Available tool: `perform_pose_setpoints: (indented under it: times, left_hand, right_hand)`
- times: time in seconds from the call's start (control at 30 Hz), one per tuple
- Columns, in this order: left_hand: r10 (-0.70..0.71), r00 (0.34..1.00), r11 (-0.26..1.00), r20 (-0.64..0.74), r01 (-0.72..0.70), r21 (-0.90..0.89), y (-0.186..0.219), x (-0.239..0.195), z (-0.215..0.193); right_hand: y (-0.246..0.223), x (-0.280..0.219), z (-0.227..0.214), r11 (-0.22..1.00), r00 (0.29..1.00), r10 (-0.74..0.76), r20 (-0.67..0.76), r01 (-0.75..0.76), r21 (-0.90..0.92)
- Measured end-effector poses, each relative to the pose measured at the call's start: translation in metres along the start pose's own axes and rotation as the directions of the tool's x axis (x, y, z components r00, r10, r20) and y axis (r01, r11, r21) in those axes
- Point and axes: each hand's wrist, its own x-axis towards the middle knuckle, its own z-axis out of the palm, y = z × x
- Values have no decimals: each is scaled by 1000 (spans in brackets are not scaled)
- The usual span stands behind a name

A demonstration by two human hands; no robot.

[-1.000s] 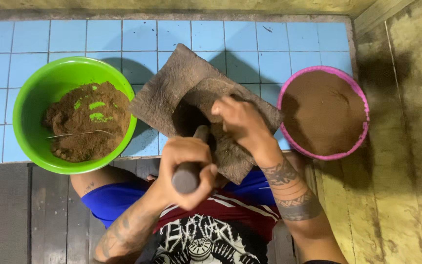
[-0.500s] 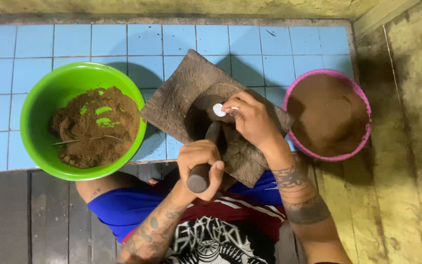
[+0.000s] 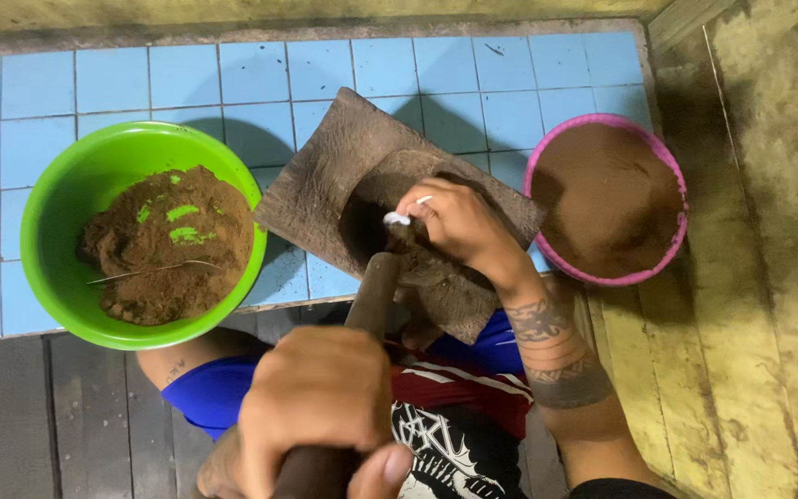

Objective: The person uses a pestle and mortar to grind a brown substance. They repeatedly add small amounts of the substance with a spoon and grind it into a finer consistency.

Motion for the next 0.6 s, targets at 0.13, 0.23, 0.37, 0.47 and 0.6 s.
perform_pose_setpoints:
  times: [0.13, 0.23, 0.37, 0.47, 0.6]
  left_hand:
    - [19, 999, 1000, -32, -20, -19, -35, -3, 0]
    - [13, 1000, 999, 19, -14, 38, -100, -9, 3]
    - [103, 993, 995, -49, -103, 11, -144, -16, 4]
    - [56, 998, 998, -37, -55, 5, -138, -19, 4]
    - [1, 1000, 998, 21, -3, 61, -107, -6, -1]
  right_hand:
    - [12, -1, 2, 989, 965, -149, -217, 148, -21]
    - [10, -1, -3, 981, 936, -189, -297, 191, -23]
    - [24, 3, -2, 972, 925, -233, -301, 217, -87]
    - [34, -4, 8, 971, 947, -220, -235, 189, -150]
    - [8, -20, 10, 896, 998, 69, 13, -68, 439]
